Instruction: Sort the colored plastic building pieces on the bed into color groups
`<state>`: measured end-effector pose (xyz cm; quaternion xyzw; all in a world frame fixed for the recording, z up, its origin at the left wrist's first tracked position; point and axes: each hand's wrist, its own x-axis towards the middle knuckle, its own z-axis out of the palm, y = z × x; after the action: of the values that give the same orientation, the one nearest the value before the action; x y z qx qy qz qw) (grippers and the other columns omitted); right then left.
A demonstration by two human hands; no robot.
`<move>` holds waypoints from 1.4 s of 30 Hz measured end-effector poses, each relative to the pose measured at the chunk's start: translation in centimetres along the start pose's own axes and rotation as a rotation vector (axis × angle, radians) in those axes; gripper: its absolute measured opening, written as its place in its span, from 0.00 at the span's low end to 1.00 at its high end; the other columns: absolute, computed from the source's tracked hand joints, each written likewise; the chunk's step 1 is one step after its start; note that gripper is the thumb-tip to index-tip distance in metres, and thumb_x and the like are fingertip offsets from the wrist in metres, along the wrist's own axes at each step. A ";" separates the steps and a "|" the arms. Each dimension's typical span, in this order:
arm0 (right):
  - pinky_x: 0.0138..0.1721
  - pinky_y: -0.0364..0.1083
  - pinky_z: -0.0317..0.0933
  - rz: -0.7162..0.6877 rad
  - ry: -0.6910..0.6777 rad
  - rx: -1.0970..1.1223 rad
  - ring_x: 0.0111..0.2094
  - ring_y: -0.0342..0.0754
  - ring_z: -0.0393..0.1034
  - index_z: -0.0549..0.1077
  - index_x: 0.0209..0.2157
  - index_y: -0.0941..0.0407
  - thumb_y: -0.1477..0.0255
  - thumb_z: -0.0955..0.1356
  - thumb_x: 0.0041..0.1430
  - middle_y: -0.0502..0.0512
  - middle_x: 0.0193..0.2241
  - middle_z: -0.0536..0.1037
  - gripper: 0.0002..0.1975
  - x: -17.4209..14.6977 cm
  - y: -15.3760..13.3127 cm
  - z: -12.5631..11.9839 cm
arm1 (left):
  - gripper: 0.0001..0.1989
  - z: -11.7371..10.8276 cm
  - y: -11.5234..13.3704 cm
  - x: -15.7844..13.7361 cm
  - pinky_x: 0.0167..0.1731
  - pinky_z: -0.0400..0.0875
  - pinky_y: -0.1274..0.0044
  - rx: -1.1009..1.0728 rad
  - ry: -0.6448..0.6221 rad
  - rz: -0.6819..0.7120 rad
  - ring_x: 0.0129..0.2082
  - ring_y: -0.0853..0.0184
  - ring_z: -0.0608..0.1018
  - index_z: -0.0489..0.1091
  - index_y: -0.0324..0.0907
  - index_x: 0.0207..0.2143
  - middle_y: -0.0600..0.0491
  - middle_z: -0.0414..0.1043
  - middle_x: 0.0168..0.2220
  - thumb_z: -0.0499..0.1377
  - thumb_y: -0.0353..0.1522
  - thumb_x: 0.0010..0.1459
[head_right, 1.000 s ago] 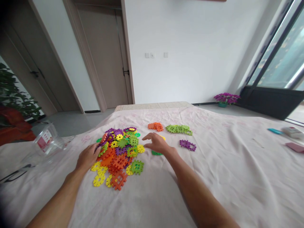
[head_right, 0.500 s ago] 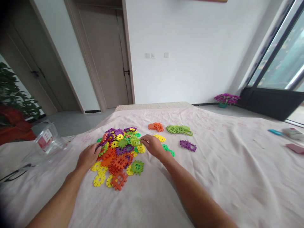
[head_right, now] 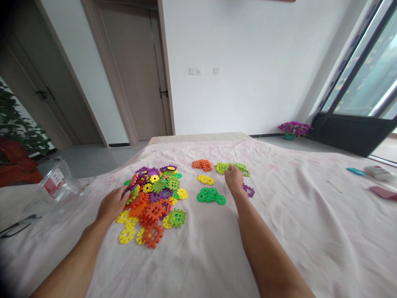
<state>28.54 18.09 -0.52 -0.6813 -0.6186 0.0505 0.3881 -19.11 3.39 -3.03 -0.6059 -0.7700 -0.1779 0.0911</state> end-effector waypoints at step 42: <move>0.23 0.39 0.55 -0.406 -1.208 0.343 0.22 0.40 0.67 0.69 0.29 0.56 0.68 0.74 0.42 0.45 0.22 0.72 0.13 -7.8 -12.4 -1.0 | 0.23 0.4 -0.3 0.1 0.50 0.66 0.73 0.007 -0.007 0.007 0.51 0.62 0.74 0.68 0.40 0.54 0.47 0.74 0.51 0.43 0.40 0.66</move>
<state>17.33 9.93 4.29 -0.3316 -0.8270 0.4473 0.0778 -19.40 3.56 -3.40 -0.6089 -0.7687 -0.1731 0.0911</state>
